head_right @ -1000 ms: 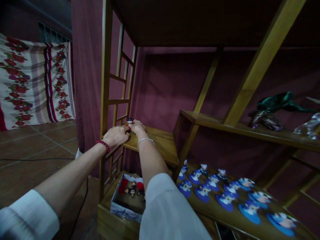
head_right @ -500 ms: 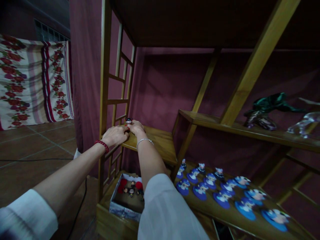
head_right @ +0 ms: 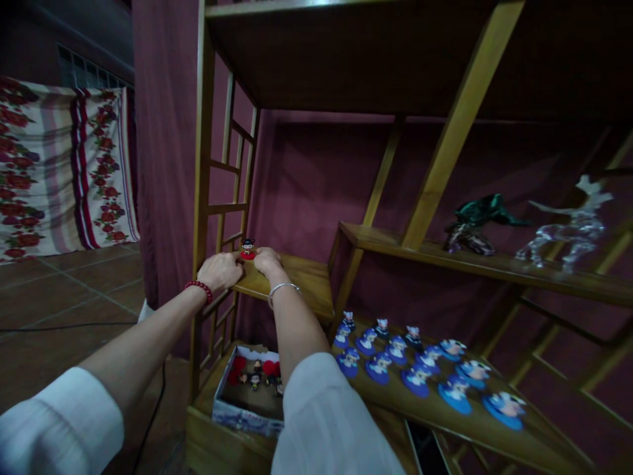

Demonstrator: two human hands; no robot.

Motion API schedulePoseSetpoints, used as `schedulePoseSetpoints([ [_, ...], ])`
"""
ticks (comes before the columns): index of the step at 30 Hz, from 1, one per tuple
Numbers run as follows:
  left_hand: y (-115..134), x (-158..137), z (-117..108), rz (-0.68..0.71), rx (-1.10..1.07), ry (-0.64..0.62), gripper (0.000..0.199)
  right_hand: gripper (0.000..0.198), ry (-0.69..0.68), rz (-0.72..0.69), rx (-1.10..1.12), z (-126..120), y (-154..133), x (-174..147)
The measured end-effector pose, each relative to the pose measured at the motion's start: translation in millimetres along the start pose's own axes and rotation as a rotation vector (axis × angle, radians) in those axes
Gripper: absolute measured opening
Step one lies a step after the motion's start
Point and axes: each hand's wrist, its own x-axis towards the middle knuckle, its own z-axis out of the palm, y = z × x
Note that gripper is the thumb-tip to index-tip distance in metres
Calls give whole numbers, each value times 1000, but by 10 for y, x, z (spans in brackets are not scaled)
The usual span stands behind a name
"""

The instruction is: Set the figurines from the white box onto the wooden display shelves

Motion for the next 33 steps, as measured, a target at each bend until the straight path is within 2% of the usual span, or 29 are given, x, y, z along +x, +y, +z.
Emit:
schedulePoseSetpoints([
  [12,16,20,-13,67,97,-42,37,29,8,-123,-95,22,19,-7],
  [33,18,34,11,42,64,-38,39,37,-27,-119,-65,0,-2,-30],
])
